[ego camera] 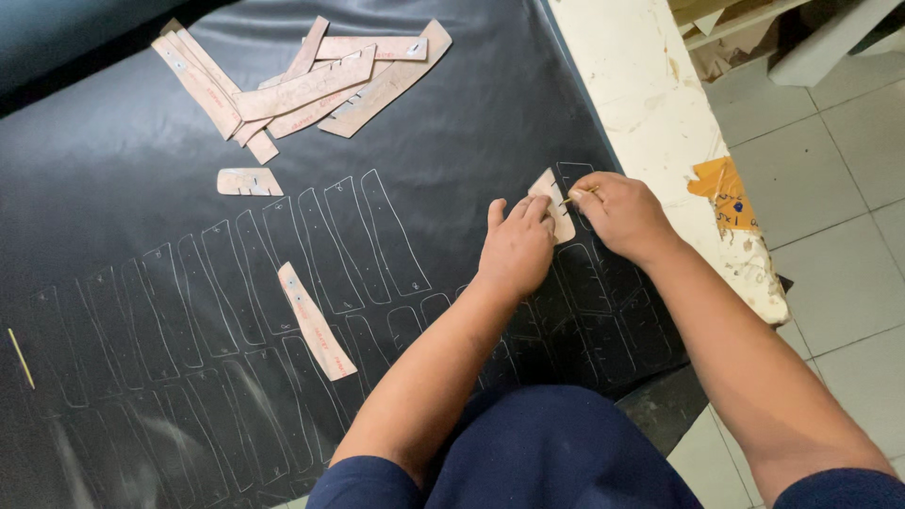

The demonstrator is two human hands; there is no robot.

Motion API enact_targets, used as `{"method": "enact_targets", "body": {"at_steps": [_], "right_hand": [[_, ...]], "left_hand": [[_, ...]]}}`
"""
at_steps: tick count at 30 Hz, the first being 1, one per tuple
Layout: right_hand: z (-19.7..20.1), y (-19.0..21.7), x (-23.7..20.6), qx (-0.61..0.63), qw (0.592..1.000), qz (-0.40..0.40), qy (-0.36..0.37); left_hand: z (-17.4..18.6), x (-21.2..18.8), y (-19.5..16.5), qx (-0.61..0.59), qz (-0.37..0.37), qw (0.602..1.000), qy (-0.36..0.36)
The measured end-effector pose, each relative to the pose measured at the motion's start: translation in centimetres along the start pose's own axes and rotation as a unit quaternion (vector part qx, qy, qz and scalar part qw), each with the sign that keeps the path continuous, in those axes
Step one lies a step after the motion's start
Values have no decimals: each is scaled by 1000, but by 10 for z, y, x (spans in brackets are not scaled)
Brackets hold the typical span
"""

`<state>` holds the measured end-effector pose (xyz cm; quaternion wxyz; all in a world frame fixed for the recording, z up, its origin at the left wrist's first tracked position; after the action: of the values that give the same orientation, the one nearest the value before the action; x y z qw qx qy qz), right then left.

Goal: The person places paper templates onto a large black sheet and uses a yellow pencil to mark points and trace outlines. The person repeatedly repositions templates and marks multiple pattern outlines across the sheet.

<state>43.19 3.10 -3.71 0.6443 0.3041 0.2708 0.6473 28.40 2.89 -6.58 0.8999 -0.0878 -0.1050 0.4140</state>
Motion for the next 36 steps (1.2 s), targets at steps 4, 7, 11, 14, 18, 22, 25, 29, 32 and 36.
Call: {"method": "enact_targets", "body": {"at_steps": [4, 7, 11, 14, 18, 22, 25, 29, 32, 36], "right_hand": [[1, -2, -6, 3, 1000, -5, -4], [-1, -1, -13, 0, 1000, 7, -13], [-1, -4, -13, 28, 999, -6, -33], [1, -7, -12, 21, 999, -26, -38], [0, -4, -17, 24, 999, -9, -39], [-5, -5, -23, 6, 1000, -19, 9], [-1, -3, -21, 19, 1000, -1, -1], [4, -7, -25, 25, 998, -50, -15], [6, -4, -30, 14, 1000, -25, -8], [5, -2, -47, -12, 1000, -14, 5]], "left_hand": [[7, -1, 0, -6, -6, 1000, -27], [10, -1, 1, -13, -8, 999, -44], [15, -2, 2, -22, -10, 998, -58], [15, -1, 3, -31, -3, 998, -45], [18, -1, 3, -20, -5, 998, -51], [17, 1, 5, -23, 0, 999, -40], [17, 3, 6, -41, 2, 999, -23], [19, 4, 7, -51, 5, 998, -20], [18, 4, 8, -57, 9, 998, -21], [17, 4, 10, -58, 7, 998, -33]]}}
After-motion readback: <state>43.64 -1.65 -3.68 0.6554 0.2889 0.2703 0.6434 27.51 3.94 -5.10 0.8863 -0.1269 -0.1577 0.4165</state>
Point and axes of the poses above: each hand's wrist, its own x-axis towards the middle knuckle, its own z-axis out of the back of the hand, y = z × x, the point moved 6 cm from there along x, towards the middle knuckle, and after that the axes turned 6 degrees about x, right-handed, at the moved point
